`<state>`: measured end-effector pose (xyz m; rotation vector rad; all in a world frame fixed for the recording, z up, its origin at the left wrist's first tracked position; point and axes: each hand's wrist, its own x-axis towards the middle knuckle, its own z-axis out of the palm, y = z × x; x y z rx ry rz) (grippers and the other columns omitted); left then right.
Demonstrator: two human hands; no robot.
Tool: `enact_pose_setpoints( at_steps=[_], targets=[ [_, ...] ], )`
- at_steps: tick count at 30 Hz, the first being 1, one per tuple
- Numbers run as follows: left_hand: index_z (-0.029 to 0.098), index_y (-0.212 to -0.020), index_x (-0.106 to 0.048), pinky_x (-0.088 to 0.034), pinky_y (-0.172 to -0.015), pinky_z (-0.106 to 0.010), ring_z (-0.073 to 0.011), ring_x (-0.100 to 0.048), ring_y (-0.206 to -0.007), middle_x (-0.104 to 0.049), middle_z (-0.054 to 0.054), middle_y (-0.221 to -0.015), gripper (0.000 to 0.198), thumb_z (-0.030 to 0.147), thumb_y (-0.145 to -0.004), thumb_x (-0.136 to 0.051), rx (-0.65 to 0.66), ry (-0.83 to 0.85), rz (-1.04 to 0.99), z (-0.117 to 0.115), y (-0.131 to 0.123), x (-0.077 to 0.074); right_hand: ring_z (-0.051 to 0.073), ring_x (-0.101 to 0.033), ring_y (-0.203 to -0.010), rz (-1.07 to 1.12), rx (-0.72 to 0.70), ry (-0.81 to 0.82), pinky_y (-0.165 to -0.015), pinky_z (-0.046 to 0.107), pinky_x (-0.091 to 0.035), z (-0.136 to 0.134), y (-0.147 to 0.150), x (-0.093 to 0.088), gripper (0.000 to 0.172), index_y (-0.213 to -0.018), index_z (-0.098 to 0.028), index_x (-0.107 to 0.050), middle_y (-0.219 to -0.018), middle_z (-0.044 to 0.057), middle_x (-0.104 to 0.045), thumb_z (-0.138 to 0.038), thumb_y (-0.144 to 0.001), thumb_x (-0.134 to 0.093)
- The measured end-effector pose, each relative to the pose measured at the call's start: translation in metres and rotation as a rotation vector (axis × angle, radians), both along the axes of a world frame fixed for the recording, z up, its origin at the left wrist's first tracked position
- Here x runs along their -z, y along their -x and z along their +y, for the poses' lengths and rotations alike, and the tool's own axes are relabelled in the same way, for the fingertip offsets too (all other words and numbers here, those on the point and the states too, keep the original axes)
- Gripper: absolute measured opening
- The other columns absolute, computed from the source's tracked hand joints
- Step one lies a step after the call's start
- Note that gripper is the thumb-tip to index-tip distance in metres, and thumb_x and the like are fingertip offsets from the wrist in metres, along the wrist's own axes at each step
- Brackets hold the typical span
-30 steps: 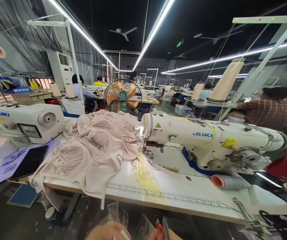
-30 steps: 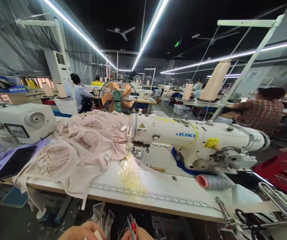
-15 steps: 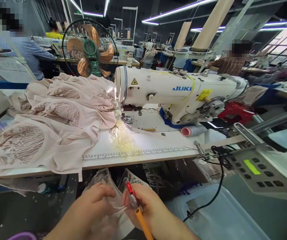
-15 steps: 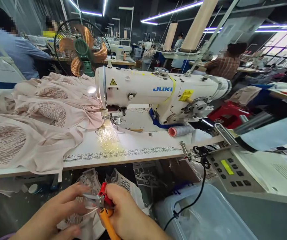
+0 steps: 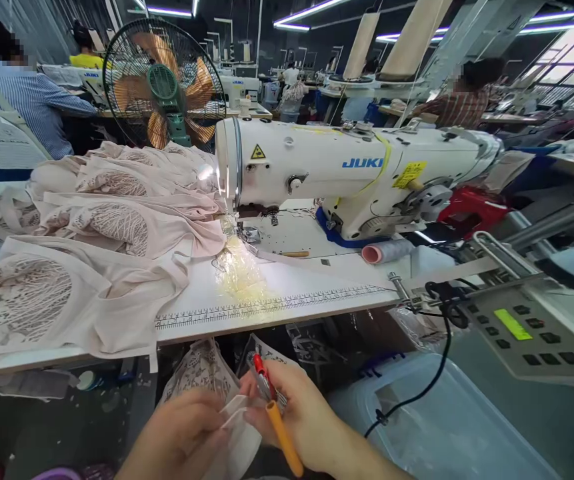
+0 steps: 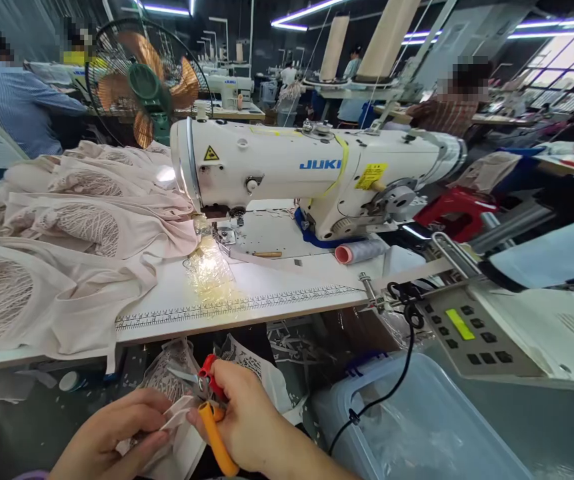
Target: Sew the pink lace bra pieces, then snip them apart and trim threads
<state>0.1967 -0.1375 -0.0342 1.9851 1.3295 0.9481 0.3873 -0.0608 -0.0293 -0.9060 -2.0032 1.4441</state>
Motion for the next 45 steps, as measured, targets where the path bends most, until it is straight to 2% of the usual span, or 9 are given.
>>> enact_pose_setpoints(
  at_steps=[9,13,18,24,29,34,38,42,45],
  targets=[
    [0.021,-0.068,-0.052,-0.048,-0.051,-0.015,-0.0093,-0.059,-0.054,-0.063,0.004,-0.065,0.018,0.022,-0.086,-0.054,-0.138,0.108,0.085,-0.006,0.002,0.01,0.012,-0.039,-0.056,0.076,-0.04,0.096,-0.051,0.024,-0.034,-0.004,0.006,-0.003,0.025,-0.062,-0.023,-0.034,-0.061,-0.003,-0.04,-0.033,-0.071,-0.055],
    [0.022,-0.081,-0.056,-0.049,-0.05,-0.014,-0.0098,-0.062,-0.056,-0.065,0.005,-0.067,0.005,0.025,-0.085,-0.055,-0.194,0.196,0.026,-0.007,-0.003,0.01,0.012,-0.039,-0.056,0.081,-0.034,0.086,-0.05,0.023,-0.032,-0.003,0.006,-0.002,0.021,-0.061,-0.023,-0.034,-0.06,-0.004,-0.039,-0.026,-0.068,-0.054],
    [0.022,-0.079,-0.061,-0.047,-0.052,-0.014,-0.0092,-0.06,-0.056,-0.065,0.004,-0.069,0.012,0.023,-0.087,-0.052,-0.185,0.066,0.068,-0.002,-0.014,0.008,0.011,-0.038,-0.055,0.085,-0.007,0.082,-0.05,0.023,-0.031,-0.005,0.007,-0.004,0.018,-0.063,-0.022,-0.037,-0.061,-0.004,-0.041,-0.026,-0.07,-0.054],
    [0.02,-0.076,-0.061,-0.046,-0.055,-0.018,-0.0118,-0.059,-0.059,-0.062,0.0,-0.068,0.02,0.025,-0.09,-0.048,-0.178,0.131,0.051,-0.002,-0.017,0.008,0.014,-0.042,-0.062,-0.054,-0.121,0.073,-0.054,0.024,-0.037,0.005,-0.006,-0.008,0.031,-0.07,-0.021,-0.042,-0.07,0.0,-0.047,-0.047,-0.077,-0.057],
    [0.019,-0.075,-0.06,-0.046,-0.06,-0.019,-0.0136,-0.059,-0.066,-0.062,-0.002,-0.071,0.017,0.023,-0.088,-0.049,-0.095,0.281,-0.048,0.001,-0.014,0.0,0.016,-0.04,-0.061,-0.332,-0.361,-0.168,-0.056,0.028,-0.036,0.028,-0.029,0.0,0.061,-0.067,-0.023,-0.034,-0.07,0.0,-0.044,-0.08,-0.058,-0.057],
    [0.019,-0.067,-0.056,-0.043,-0.057,-0.018,-0.0115,-0.055,-0.061,-0.057,0.001,-0.066,0.022,0.024,-0.087,-0.049,-0.1,0.281,-0.099,0.002,-0.012,-0.004,0.015,-0.034,-0.055,-0.485,-0.448,-0.216,-0.054,0.028,-0.031,0.03,-0.045,0.008,0.065,-0.062,-0.024,-0.029,-0.062,-0.002,-0.038,-0.088,-0.06,-0.042],
    [0.019,-0.066,-0.054,-0.042,-0.056,-0.018,-0.0109,-0.054,-0.06,-0.056,0.001,-0.065,0.023,0.026,-0.088,-0.048,-0.117,0.288,-0.054,0.003,-0.014,-0.005,0.015,-0.033,-0.054,-0.46,-0.361,-0.195,-0.051,0.027,-0.026,0.023,-0.051,0.004,0.065,-0.062,-0.023,-0.03,-0.061,-0.002,-0.04,-0.086,-0.061,-0.046],
    [0.019,-0.063,-0.053,-0.042,-0.052,-0.018,-0.011,-0.054,-0.056,-0.056,0.001,-0.061,0.025,0.025,-0.087,-0.047,-0.162,0.227,0.014,0.011,-0.02,-0.008,0.013,-0.033,-0.055,-0.238,-0.096,-0.084,-0.048,0.025,-0.026,0.011,-0.044,0.001,0.064,-0.062,-0.023,-0.032,-0.063,-0.003,-0.038,-0.081,-0.058,-0.058],
    [0.019,-0.064,-0.056,-0.044,-0.052,-0.02,-0.0121,-0.056,-0.056,-0.059,0.0,-0.061,0.025,0.023,-0.086,-0.045,-0.18,0.179,0.068,0.017,-0.026,-0.004,0.011,-0.03,-0.053,-0.142,-0.044,-0.01,-0.046,0.023,-0.024,0.0,-0.031,0.003,0.051,-0.06,-0.023,-0.03,-0.06,-0.005,-0.034,-0.057,-0.067,-0.066]
  ],
)
